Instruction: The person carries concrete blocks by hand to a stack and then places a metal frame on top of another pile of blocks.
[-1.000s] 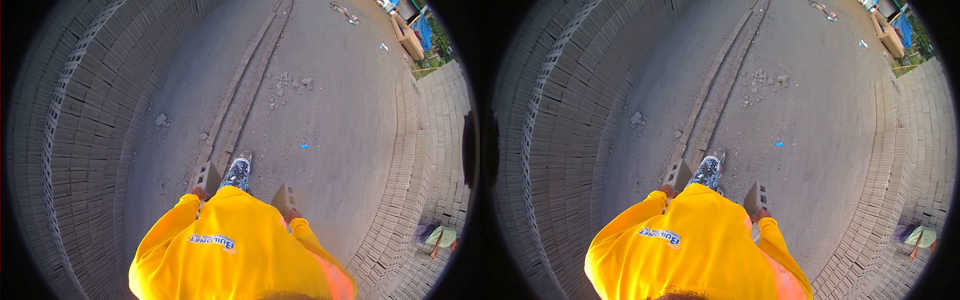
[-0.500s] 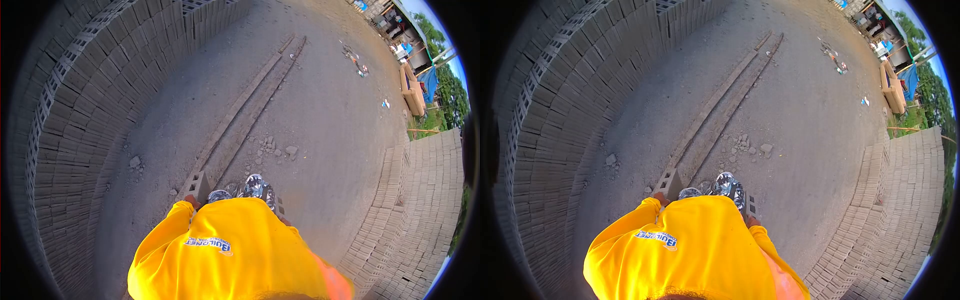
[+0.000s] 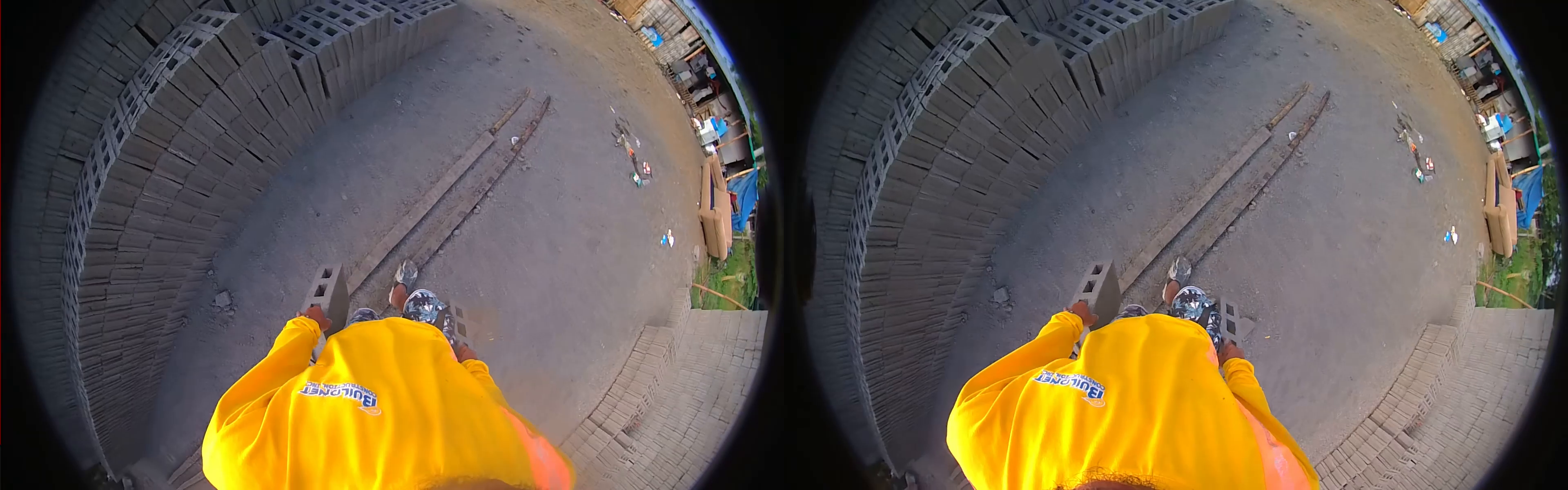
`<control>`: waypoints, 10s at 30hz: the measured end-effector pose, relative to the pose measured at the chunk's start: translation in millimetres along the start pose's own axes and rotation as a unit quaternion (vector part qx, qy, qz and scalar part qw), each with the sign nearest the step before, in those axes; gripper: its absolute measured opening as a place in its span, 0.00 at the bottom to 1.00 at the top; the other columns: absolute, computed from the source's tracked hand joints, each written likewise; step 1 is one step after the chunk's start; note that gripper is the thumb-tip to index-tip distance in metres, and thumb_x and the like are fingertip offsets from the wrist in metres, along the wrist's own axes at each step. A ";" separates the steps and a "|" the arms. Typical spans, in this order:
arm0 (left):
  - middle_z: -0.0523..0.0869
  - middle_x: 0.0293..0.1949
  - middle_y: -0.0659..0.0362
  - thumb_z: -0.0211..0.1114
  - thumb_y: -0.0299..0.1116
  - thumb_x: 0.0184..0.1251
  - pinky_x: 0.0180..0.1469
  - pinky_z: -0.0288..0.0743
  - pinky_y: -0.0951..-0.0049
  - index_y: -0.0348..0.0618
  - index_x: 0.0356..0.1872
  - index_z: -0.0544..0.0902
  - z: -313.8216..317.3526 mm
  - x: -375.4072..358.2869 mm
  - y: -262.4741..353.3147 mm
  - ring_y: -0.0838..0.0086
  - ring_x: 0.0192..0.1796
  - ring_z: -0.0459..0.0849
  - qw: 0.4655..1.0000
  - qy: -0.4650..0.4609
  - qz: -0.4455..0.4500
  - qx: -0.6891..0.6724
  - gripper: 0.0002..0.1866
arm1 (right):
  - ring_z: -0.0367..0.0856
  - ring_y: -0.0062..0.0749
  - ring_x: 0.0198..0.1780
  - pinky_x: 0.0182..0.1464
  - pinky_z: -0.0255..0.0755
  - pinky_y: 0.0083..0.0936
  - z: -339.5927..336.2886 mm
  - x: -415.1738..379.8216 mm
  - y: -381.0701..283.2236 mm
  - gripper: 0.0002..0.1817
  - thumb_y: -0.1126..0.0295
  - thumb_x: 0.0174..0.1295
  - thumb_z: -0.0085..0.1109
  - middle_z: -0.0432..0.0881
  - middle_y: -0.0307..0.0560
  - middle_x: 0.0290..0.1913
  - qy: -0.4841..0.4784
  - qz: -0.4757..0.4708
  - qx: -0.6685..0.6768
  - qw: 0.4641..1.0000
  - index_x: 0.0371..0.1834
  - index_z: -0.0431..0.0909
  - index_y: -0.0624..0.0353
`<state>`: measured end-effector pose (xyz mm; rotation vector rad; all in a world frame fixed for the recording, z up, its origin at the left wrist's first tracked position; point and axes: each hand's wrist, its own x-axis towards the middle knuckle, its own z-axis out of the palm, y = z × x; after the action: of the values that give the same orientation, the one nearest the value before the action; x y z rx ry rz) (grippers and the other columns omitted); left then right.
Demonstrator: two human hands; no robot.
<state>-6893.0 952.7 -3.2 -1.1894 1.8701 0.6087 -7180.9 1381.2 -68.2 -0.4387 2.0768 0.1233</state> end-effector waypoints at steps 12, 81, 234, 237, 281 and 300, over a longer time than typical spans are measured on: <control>0.84 0.47 0.40 0.66 0.49 0.56 0.53 0.78 0.54 0.36 0.47 0.82 -150.0 174.1 138.7 0.47 0.50 0.84 0.995 0.076 0.023 -0.057 0.26 | 0.72 0.48 0.65 0.68 0.61 0.33 -330.0 110.8 -92.0 0.46 0.49 0.51 0.66 0.76 0.56 0.62 0.017 -0.003 -0.076 0.997 0.73 0.58 0.53; 0.80 0.56 0.43 0.62 0.59 0.57 0.67 0.60 0.49 0.36 0.59 0.74 -803.9 491.4 576.0 0.51 0.62 0.76 0.812 -0.023 -0.298 -0.502 0.38 | 0.77 0.47 0.58 0.70 0.50 0.46 -1106.3 725.4 -937.2 0.48 0.54 0.56 0.63 0.80 0.56 0.55 0.166 -0.501 -0.320 0.787 0.75 0.45 0.52; 0.78 0.47 0.44 0.70 0.50 0.49 0.53 0.69 0.65 0.23 0.49 0.72 -1196.9 839.1 714.8 0.62 0.47 0.75 0.052 0.196 -0.466 -0.861 0.38 | 0.79 0.45 0.50 0.66 0.59 0.40 -1259.6 844.4 -1241.5 0.19 0.54 0.53 0.69 0.85 0.56 0.38 0.042 -0.706 -0.561 0.430 0.34 0.84 0.61; 0.77 0.54 0.35 0.72 0.56 0.47 0.58 0.69 0.66 0.20 0.55 0.70 -1222.1 799.2 694.3 0.54 0.56 0.77 0.070 0.162 -0.421 -0.890 0.47 | 0.78 0.44 0.51 0.66 0.59 0.40 -1258.4 844.6 -1235.2 0.21 0.53 0.54 0.68 0.85 0.56 0.41 0.063 -0.705 -0.572 0.413 0.37 0.84 0.62; 0.83 0.19 0.56 0.62 0.41 0.66 0.23 0.71 0.72 0.39 0.37 0.83 -541.4 325.0 830.6 0.73 0.19 0.79 -0.164 0.265 -0.579 -0.754 0.13 | 0.88 0.42 0.35 0.41 0.81 0.32 -810.3 505.9 -796.3 0.15 0.65 0.61 0.61 0.86 0.56 0.36 -0.115 -0.557 -0.594 0.569 0.43 0.82 0.67; 0.86 0.39 0.56 0.56 0.39 0.68 0.28 0.74 0.69 0.42 0.50 0.79 -176.8 181.7 458.4 0.68 0.33 0.85 -0.273 0.125 -0.454 -0.839 0.15 | 0.85 0.40 0.45 0.50 0.77 0.32 -327.2 202.6 -894.7 0.17 0.61 0.62 0.60 0.85 0.51 0.44 -0.155 -0.570 -0.634 0.500 0.49 0.81 0.60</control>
<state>-7411.9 930.0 -70.8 1.4122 1.3795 -0.7587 -7220.7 411.2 10.3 -2.3383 0.5767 0.8466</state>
